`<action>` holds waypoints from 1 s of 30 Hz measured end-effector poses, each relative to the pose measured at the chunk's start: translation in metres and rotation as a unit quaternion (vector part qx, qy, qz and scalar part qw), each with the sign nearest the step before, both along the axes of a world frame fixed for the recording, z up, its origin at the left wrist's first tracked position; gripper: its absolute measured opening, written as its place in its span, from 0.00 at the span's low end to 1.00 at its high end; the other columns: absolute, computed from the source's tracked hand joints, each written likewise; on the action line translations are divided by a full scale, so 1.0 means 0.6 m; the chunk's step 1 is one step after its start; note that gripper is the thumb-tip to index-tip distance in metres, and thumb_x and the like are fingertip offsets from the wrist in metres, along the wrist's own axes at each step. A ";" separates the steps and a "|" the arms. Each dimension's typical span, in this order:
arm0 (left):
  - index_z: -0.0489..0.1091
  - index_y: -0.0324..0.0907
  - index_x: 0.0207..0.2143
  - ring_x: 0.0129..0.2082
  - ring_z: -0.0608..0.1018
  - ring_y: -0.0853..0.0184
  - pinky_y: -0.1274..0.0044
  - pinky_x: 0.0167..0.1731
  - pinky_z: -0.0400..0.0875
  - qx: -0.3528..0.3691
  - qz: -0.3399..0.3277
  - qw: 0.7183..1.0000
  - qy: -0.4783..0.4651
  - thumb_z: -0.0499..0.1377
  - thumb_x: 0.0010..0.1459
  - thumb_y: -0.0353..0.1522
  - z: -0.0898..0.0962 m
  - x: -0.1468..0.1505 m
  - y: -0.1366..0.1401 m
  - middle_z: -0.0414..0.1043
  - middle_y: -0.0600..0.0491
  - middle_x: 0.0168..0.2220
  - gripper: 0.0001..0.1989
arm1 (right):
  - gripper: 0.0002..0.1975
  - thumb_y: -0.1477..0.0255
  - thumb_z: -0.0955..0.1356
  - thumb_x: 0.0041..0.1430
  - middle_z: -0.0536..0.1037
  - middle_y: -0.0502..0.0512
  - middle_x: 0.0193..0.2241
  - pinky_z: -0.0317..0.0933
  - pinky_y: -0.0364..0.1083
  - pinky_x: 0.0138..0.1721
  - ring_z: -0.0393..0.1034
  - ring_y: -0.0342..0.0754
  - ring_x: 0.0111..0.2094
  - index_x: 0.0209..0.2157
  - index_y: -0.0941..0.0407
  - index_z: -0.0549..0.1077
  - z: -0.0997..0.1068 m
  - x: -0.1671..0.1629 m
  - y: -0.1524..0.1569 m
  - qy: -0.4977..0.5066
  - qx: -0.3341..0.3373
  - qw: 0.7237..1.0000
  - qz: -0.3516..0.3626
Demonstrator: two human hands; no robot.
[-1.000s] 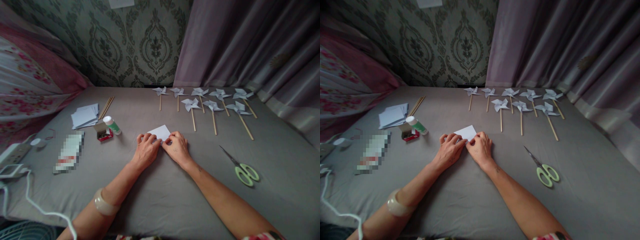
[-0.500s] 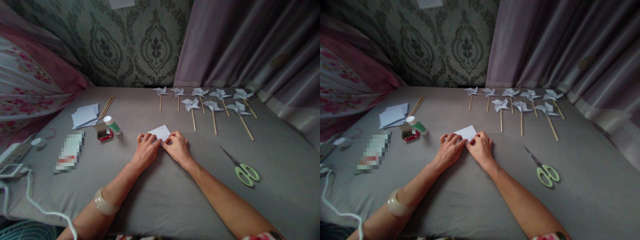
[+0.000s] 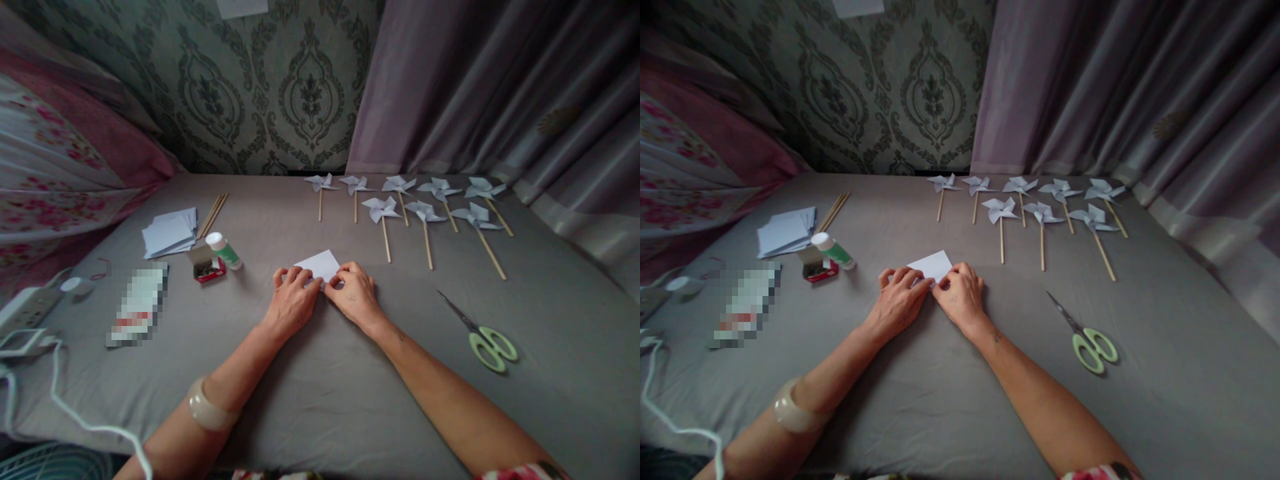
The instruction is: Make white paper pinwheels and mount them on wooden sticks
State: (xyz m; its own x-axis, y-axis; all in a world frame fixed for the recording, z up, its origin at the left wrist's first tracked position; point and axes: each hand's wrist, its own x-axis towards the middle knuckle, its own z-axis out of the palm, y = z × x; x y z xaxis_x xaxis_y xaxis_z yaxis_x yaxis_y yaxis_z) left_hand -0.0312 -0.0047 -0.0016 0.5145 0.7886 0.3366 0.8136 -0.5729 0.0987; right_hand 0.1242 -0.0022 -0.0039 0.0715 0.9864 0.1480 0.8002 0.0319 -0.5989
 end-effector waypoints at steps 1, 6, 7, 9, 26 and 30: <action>0.73 0.46 0.44 0.46 0.68 0.58 0.62 0.48 0.52 0.000 0.000 1.000 0.003 0.51 0.62 0.28 0.000 0.000 0.000 0.73 0.47 0.43 0.14 | 0.05 0.72 0.69 0.51 0.73 0.53 0.38 0.55 0.49 0.44 0.68 0.49 0.42 0.22 0.55 0.74 0.001 0.000 0.000 0.000 -0.002 1.000 0.001; 0.73 0.46 0.45 0.46 0.68 0.58 0.62 0.48 0.53 -0.001 0.002 1.000 0.001 0.52 0.61 0.28 -0.001 0.000 0.000 0.73 0.47 0.42 0.14 | 0.04 0.73 0.69 0.51 0.73 0.53 0.37 0.55 0.49 0.43 0.68 0.49 0.43 0.23 0.55 0.74 0.003 0.001 0.000 0.000 -0.003 1.000 0.005; 0.73 0.46 0.45 0.46 0.68 0.58 0.62 0.48 0.53 -0.002 0.002 1.000 -0.002 0.52 0.61 0.28 -0.001 0.000 0.000 0.73 0.47 0.42 0.14 | 0.05 0.73 0.69 0.51 0.73 0.53 0.37 0.55 0.49 0.43 0.68 0.49 0.42 0.23 0.55 0.74 0.004 0.001 0.000 -0.002 -0.003 1.000 0.006; 0.73 0.46 0.45 0.46 0.68 0.58 0.61 0.48 0.53 -0.003 0.001 1.000 -0.004 0.51 0.61 0.28 -0.001 0.000 0.000 0.73 0.47 0.42 0.14 | 0.05 0.72 0.69 0.51 0.73 0.53 0.37 0.55 0.49 0.43 0.68 0.49 0.42 0.23 0.55 0.74 0.003 0.002 0.000 -0.005 -0.002 1.000 0.007; 0.73 0.46 0.43 0.46 0.68 0.58 0.62 0.49 0.53 0.011 0.007 1.000 0.007 0.51 0.62 0.29 0.000 0.003 -0.001 0.73 0.47 0.42 0.13 | 0.04 0.71 0.69 0.51 0.74 0.54 0.39 0.55 0.50 0.43 0.69 0.50 0.43 0.24 0.55 0.75 0.004 0.003 0.002 -0.009 -0.017 1.000 0.010; 0.75 0.47 0.41 0.50 0.65 0.55 0.61 0.49 0.54 0.030 0.027 0.999 0.014 0.53 0.62 0.32 0.002 0.006 -0.002 0.69 0.45 0.49 0.11 | 0.04 0.71 0.69 0.51 0.74 0.54 0.38 0.56 0.50 0.44 0.69 0.51 0.43 0.25 0.55 0.75 0.000 0.005 0.003 -0.005 -0.015 1.000 0.016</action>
